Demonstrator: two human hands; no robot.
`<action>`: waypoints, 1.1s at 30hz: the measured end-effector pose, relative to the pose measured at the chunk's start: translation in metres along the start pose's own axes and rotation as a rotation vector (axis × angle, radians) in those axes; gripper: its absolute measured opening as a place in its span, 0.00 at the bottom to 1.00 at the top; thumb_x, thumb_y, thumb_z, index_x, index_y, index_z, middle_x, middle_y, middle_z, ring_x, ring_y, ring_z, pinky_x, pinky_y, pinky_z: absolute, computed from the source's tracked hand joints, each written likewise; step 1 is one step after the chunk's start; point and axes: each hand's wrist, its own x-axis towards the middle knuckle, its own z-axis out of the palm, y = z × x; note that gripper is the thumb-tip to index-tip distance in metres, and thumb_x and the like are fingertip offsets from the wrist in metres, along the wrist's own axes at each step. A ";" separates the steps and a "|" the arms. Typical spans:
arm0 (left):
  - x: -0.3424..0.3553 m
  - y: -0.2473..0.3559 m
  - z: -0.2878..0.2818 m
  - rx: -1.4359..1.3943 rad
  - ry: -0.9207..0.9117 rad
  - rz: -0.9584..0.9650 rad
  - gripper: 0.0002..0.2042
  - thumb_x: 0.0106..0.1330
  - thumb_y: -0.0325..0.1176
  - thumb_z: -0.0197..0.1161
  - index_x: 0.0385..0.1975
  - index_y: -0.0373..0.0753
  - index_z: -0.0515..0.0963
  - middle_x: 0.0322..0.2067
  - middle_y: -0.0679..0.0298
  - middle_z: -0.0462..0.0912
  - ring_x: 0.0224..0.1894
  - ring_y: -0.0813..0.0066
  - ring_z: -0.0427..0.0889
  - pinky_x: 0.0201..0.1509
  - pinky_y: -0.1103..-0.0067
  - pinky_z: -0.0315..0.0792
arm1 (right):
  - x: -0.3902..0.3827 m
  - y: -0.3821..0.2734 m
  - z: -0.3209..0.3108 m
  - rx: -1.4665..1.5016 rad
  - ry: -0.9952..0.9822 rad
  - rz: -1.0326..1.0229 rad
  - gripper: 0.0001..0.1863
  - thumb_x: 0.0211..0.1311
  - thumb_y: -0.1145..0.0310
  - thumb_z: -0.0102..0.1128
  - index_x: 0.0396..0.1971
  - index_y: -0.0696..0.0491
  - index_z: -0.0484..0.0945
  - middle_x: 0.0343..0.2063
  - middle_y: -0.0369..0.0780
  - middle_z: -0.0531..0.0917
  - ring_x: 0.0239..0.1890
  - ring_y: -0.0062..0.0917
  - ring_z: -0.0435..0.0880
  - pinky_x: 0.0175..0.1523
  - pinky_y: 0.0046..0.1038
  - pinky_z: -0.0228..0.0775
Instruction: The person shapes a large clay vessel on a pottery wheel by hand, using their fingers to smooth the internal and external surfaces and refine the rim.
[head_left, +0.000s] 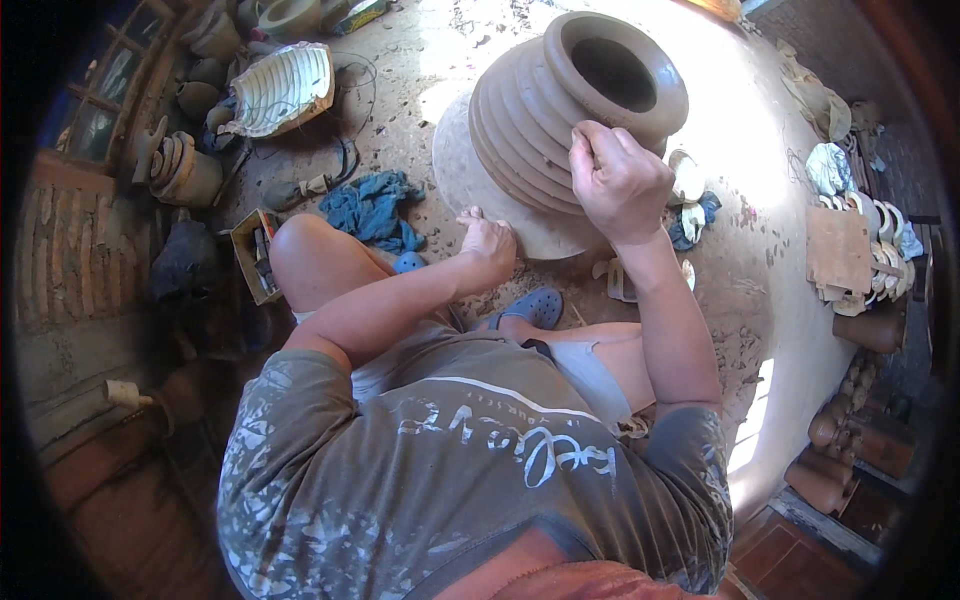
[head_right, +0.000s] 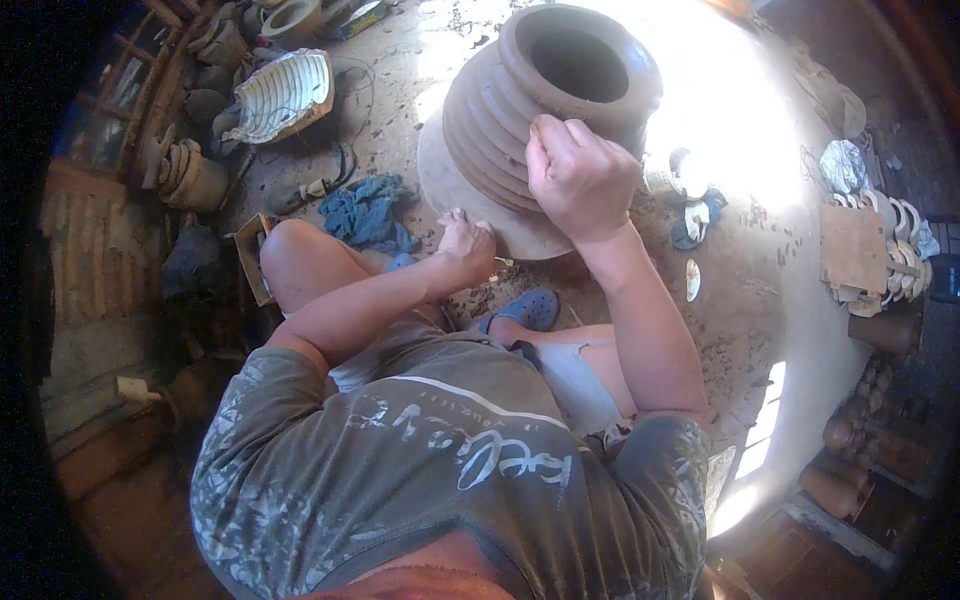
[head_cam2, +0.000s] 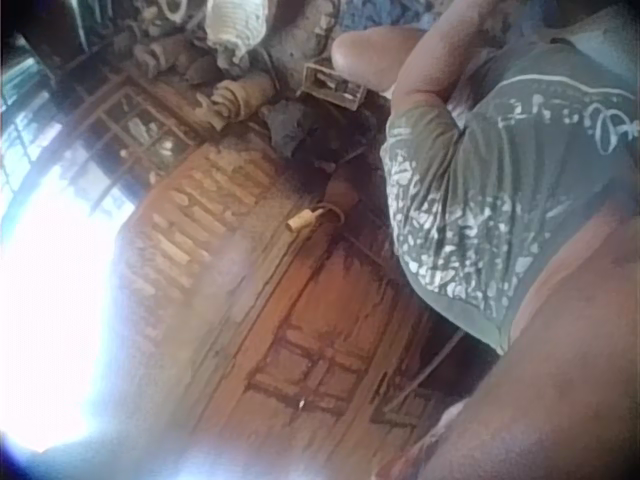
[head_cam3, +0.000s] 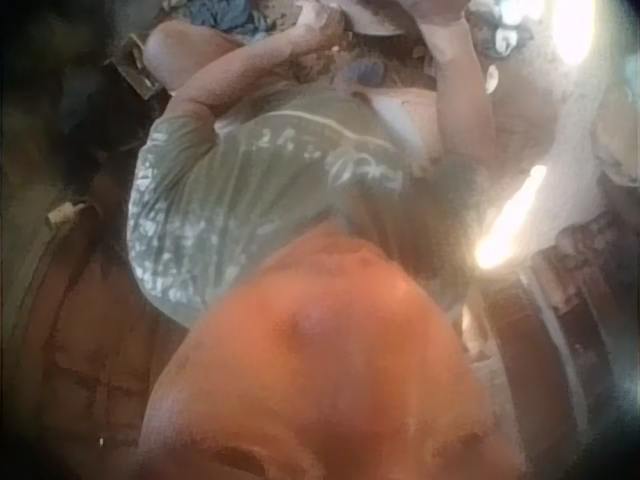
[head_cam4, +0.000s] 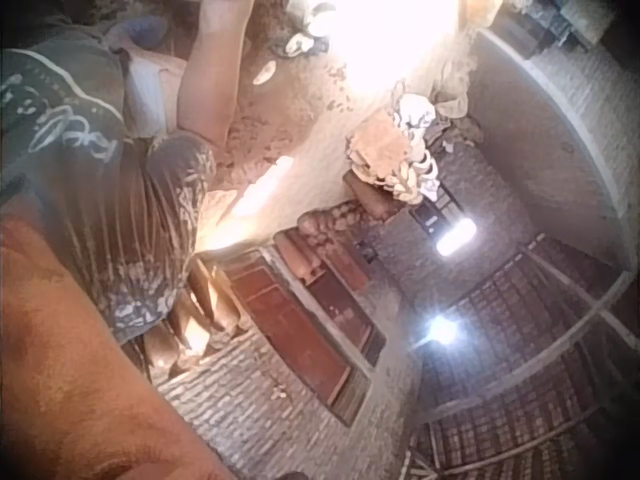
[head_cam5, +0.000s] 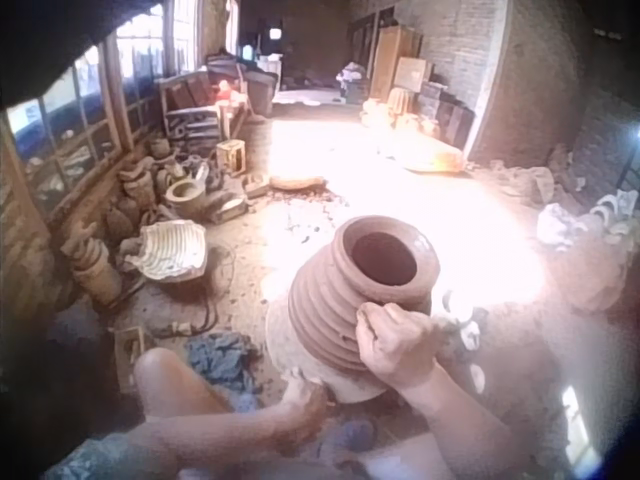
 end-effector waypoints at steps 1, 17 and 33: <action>0.003 -0.004 -0.002 -0.010 -0.018 0.001 0.38 0.66 0.64 0.64 0.53 0.27 0.81 0.50 0.46 0.86 0.63 0.34 0.74 0.63 0.45 0.73 | 0.000 0.001 0.000 0.010 -0.002 -0.003 0.04 0.55 0.71 0.71 0.31 0.47 0.87 0.20 0.35 0.81 0.19 0.32 0.82 0.25 0.31 0.73; 0.027 -0.118 -0.031 0.052 -0.035 0.052 0.40 0.45 0.64 0.81 0.50 0.36 0.85 0.54 0.55 0.82 0.58 0.59 0.81 0.57 0.62 0.76 | -0.009 0.015 -0.006 0.155 0.012 0.004 0.07 0.52 0.73 0.75 0.31 0.46 0.89 0.19 0.34 0.79 0.18 0.29 0.79 0.24 0.30 0.70; 0.069 -0.170 -0.028 -0.046 0.083 0.209 0.33 0.37 0.54 0.87 0.46 0.46 0.89 0.51 0.54 0.83 0.55 0.54 0.84 0.54 0.65 0.81 | -0.032 0.063 -0.035 0.289 0.066 -0.014 0.13 0.56 0.78 0.76 0.41 0.53 0.87 0.34 0.39 0.87 0.35 0.33 0.86 0.40 0.32 0.79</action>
